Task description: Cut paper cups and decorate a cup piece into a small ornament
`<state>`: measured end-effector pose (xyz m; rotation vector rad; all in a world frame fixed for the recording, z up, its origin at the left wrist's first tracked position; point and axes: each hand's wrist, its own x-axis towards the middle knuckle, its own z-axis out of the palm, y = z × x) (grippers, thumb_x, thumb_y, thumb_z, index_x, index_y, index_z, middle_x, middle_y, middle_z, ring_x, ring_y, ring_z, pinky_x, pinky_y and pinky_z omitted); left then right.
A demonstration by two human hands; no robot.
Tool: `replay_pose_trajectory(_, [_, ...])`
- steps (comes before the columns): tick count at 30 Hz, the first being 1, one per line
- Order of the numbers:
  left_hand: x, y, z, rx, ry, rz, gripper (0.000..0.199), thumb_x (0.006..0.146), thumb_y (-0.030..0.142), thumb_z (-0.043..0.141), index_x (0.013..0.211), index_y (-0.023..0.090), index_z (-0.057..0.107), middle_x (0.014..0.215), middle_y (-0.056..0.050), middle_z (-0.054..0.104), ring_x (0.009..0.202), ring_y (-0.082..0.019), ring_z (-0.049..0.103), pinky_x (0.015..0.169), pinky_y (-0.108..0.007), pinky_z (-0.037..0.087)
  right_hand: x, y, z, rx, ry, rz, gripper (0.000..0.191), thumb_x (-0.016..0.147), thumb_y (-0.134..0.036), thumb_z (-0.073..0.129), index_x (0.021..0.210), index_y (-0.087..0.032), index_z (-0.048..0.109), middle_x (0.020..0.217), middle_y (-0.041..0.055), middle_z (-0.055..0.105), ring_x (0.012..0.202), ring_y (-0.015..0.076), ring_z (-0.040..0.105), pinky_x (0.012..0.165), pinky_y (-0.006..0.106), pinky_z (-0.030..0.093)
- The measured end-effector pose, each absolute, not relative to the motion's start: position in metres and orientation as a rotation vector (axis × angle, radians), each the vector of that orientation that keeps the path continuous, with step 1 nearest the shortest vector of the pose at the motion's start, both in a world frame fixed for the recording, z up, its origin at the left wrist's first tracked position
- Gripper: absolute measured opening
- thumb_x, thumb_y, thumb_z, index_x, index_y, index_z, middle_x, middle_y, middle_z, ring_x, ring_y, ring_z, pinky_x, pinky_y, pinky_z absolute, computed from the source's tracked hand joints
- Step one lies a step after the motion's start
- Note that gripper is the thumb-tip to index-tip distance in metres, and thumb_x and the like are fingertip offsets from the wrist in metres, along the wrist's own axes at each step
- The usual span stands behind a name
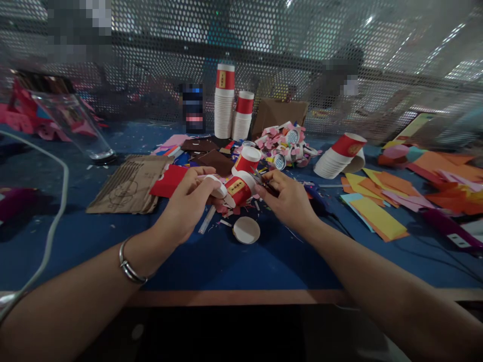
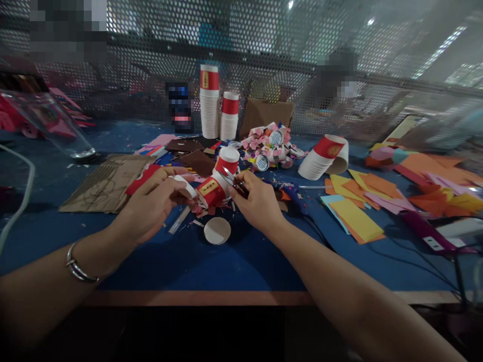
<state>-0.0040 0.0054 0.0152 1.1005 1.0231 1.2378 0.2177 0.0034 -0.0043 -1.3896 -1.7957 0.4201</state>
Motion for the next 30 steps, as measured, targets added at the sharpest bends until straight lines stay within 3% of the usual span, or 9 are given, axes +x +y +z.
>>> replay_pose_trajectory(6, [-0.001, 0.009, 0.011, 1.076, 1.051, 1.165, 0.026, 0.077, 0.015, 0.066, 0.102, 0.019, 0.06, 0.08, -0.003, 0.074, 0.063, -0.019, 0.072, 0.058, -0.034, 0.059, 0.219, 0.006, -0.004, -1.367, -1.795, 0.392, 0.017, 0.093, -0.036, 0.066, 0.091, -0.021, 0.06, 0.075, 0.0006, 0.068, 0.066, 0.0159, 0.058, 0.066, 0.031, 0.04])
replay_pose_trajectory(12, [-0.002, 0.009, 0.01, 1.081, 0.988, 1.221, 0.024, 0.08, 0.019, 0.069, 0.103, 0.02, 0.061, 0.075, -0.003, 0.073, 0.064, -0.018, 0.071, 0.059, -0.031, 0.058, 0.22, 0.008, -0.004, -1.407, -1.823, 0.348, 0.019, 0.093, -0.037, 0.067, 0.086, -0.021, 0.061, 0.072, 0.0007, 0.065, 0.065, 0.0158, 0.054, 0.065, 0.032, 0.037])
replay_pose_trajectory(16, [-0.001, 0.007, 0.013, 1.086, 0.941, 1.252, 0.018, 0.084, 0.021, 0.067, 0.1, 0.022, 0.059, 0.075, -0.002, 0.072, 0.066, -0.02, 0.072, 0.063, -0.035, 0.058, 0.22, 0.008, -0.007, -1.366, -1.758, 0.36, 0.018, 0.092, -0.038, 0.067, 0.092, -0.021, 0.061, 0.079, 0.0034, 0.07, 0.069, 0.0179, 0.061, 0.067, 0.033, 0.042])
replay_pose_trajectory(21, [0.001, 0.003, 0.015, 1.022, 0.92, 1.365, 0.021, 0.081, 0.024, 0.073, 0.099, 0.018, 0.063, 0.088, -0.004, 0.074, 0.084, -0.018, 0.074, 0.083, -0.034, 0.059, 0.212, -0.001, -0.005, -1.336, -1.751, 0.329, 0.019, 0.093, -0.039, 0.067, 0.097, -0.022, 0.06, 0.077, 0.002, 0.071, 0.068, 0.0183, 0.064, 0.067, 0.032, 0.044])
replay_pose_trajectory(25, [0.005, -0.001, 0.017, 0.997, 0.839, 1.32, 0.031, 0.078, 0.029, 0.077, 0.103, 0.017, 0.064, 0.089, -0.005, 0.075, 0.084, -0.02, 0.073, 0.08, -0.035, 0.058, 0.201, -0.011, -0.001, -1.287, -1.737, 0.373, 0.022, 0.092, -0.041, 0.069, 0.099, -0.023, 0.06, 0.078, 0.002, 0.074, 0.069, 0.0191, 0.067, 0.065, 0.031, 0.047])
replay_pose_trajectory(30, [0.009, -0.002, 0.017, 0.972, 0.748, 1.298, 0.026, 0.077, 0.022, 0.074, 0.1, 0.016, 0.064, 0.084, -0.004, 0.074, 0.08, -0.018, 0.072, 0.078, -0.033, 0.057, 0.192, -0.015, 0.001, -1.346, -1.731, 0.502, 0.03, 0.086, -0.043, 0.076, 0.099, -0.025, 0.057, 0.077, 0.0018, 0.076, 0.069, 0.0217, 0.071, 0.064, 0.032, 0.049])
